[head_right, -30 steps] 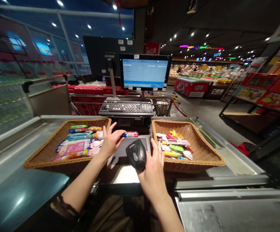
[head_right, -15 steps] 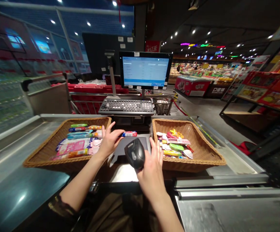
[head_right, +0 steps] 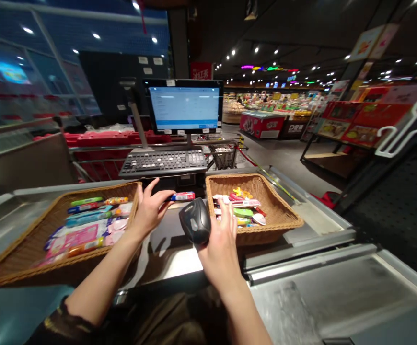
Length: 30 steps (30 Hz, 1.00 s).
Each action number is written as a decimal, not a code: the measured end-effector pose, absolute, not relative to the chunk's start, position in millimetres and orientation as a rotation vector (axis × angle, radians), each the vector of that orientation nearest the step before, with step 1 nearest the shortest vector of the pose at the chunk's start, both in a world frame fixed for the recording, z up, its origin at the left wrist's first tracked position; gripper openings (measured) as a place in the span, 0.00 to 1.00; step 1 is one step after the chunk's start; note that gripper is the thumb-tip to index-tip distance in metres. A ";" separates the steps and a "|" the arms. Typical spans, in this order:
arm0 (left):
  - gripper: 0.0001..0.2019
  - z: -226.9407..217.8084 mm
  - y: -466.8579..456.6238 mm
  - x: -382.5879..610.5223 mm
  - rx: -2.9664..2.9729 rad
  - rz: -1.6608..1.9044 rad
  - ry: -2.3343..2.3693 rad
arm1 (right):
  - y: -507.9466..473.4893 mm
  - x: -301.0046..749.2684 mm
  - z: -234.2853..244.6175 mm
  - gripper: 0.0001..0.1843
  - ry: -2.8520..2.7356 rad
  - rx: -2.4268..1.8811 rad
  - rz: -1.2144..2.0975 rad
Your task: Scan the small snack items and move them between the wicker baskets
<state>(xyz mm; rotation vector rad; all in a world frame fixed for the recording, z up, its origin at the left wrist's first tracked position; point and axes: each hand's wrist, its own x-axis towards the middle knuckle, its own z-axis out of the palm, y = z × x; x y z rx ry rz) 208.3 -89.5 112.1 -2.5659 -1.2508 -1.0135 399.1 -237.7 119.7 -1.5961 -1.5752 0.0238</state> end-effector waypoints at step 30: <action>0.13 56.9 -12.3 458.9 -2.965 -0.243 -0.897 | -267.1 557.9 82.8 0.17 -0.925 -1.811 -0.127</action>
